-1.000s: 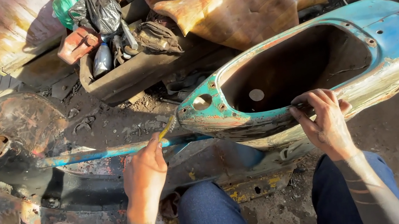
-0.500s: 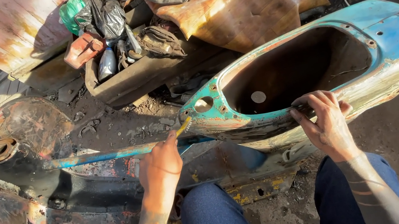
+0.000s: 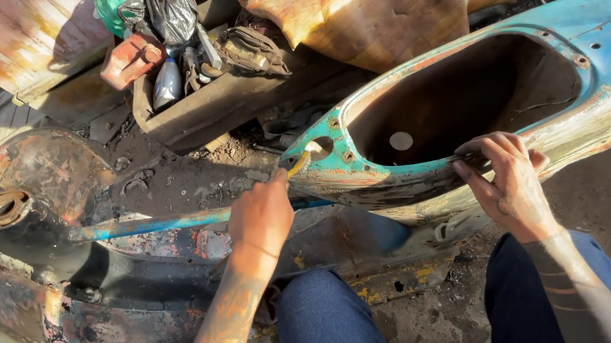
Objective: The person uses a wire brush to scrub the edges and interior of a blue vehicle body panel, removing rust and old paint. The person holds the panel steady with one hand while scrubbing with the other.
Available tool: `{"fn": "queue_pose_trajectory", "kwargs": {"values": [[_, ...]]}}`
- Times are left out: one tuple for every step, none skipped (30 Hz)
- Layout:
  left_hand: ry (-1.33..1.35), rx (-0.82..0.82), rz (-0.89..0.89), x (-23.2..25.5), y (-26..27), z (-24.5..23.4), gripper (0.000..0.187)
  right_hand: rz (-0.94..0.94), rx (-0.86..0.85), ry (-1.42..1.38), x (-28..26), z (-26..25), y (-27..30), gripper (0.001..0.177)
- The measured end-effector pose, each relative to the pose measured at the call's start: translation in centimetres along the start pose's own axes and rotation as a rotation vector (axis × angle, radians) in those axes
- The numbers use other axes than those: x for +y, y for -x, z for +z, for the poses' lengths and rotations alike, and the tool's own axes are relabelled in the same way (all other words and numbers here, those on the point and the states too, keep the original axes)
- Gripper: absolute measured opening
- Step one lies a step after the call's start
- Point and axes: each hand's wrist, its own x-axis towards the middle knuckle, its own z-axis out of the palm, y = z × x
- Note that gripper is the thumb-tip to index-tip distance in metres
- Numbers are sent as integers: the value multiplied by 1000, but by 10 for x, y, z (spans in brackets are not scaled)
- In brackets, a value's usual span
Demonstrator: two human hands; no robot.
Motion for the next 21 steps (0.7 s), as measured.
{"fn": "queue_pose_trajectory", "kwargs": {"values": [[-5, 0, 4, -2, -2, 0, 42, 4, 4, -3, 1, 0, -1, 27], [-41, -28, -44, -4, -3, 0, 43, -1, 2, 1, 1, 0, -1, 27], [-73, -58, -98, -6, -3, 2, 44, -8, -6, 6, 1, 0, -1, 27], [-74, -61, -98, -10, -8, 4, 44, -6, -7, 4, 10, 7, 0, 27], [-58, -24, -83, -13, -14, 7, 43, -2, -5, 8, 19, 14, 0, 27], [-42, 13, -68, -16, -20, 9, 42, 2, -2, 11, 28, 20, -1, 27], [-40, 16, -67, -14, -16, 7, 42, 0, 0, 14, 21, 16, -1, 27], [-24, 10, -62, -12, -12, 6, 42, 0, 2, 10, 14, 11, -1, 27], [-10, 0, -56, -11, -8, 5, 42, 3, 3, 5, 7, 8, 0, 26], [-10, 0, -54, -10, -1, 7, 42, 5, 4, 6, 6, 6, 2, 26], [-29, -30, -46, -10, 0, 5, 43, 15, 6, 7, 4, 6, 1, 27], [-48, -59, -37, -10, 2, 4, 44, 26, 9, 8, 2, 6, 0, 27], [-54, -60, -33, -11, -3, 0, 44, 31, 13, 5, 5, 8, -1, 27], [-66, -46, -56, -12, -8, -3, 44, 26, 17, 23, 8, 11, -1, 27], [-73, -38, -86, -12, -10, -4, 44, 17, 12, 43, 12, 13, -1, 27], [-73, -43, -88, -9, -5, -3, 44, 20, 7, 43, 10, 14, 2, 27], [-46, -34, -71, -5, -3, -3, 44, 27, 7, 48, 8, 13, 1, 26], [-19, -25, -54, -1, 0, -3, 44, 33, 6, 53, 6, 12, 0, 26], [-19, -26, -53, 0, 3, 2, 44, 34, 6, 54, 6, 12, 1, 26], [-12, -47, -43, 1, 6, 8, 44, 34, 11, 52, 7, 13, 2, 26], [-10, -63, -28, 1, 6, 11, 44, 36, 25, 48, 6, 14, 1, 26]]}}
